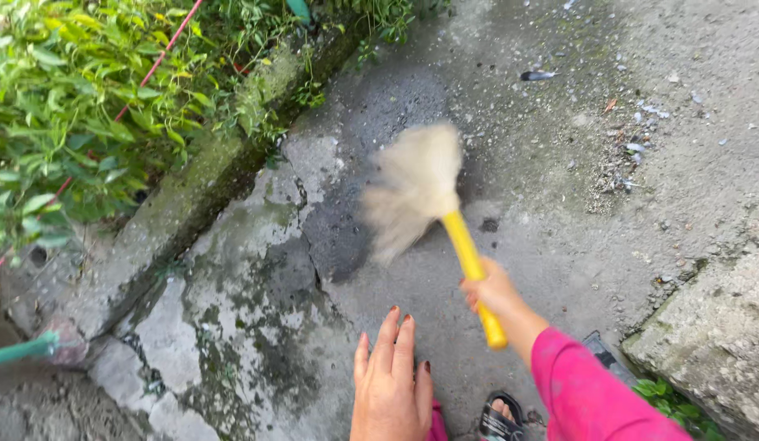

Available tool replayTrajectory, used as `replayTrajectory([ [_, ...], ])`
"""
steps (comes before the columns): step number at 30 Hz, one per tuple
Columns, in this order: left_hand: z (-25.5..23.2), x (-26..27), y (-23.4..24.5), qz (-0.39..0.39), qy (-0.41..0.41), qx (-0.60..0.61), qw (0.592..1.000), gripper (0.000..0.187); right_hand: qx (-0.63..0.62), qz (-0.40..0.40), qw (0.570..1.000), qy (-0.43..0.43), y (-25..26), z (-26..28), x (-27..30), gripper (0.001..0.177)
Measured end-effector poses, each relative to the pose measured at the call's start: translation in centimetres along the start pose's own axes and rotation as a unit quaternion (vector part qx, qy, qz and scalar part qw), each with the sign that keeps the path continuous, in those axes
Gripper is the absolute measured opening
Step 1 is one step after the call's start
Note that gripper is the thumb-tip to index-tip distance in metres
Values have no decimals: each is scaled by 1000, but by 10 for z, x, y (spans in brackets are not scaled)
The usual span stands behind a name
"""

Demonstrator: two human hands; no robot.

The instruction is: The person sweeps debris on a concrete path and up a set of stone stairs using a hand broom.

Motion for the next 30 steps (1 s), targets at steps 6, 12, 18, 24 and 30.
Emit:
replayTrajectory([
  [6,60,-49,18,-28,-21,13,999,68,-15,-78,980,182,-74,49,20,64],
  [12,100,-113,57,-11,-34,3,999,67,-90,177,970,143,-191,-39,96,81],
  [18,124,-158,89,-4,-39,-8,999,62,-18,126,982,-137,-226,-10,20,63],
  [24,153,-185,104,4,-34,-8,999,61,39,-64,995,70,-194,100,-66,43],
  [30,157,-221,111,-10,-22,-26,999,64,60,12,986,154,-237,71,15,85],
])
Point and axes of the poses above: each hand's wrist, its own x-axis away from the middle knuckle, its own y-axis out of the back of the hand, z = x × y, the point moved 2 cm from there along -x, towards the middle knuckle, and after that the axes turned 15 degrees about -x, right-handed, at the moved point
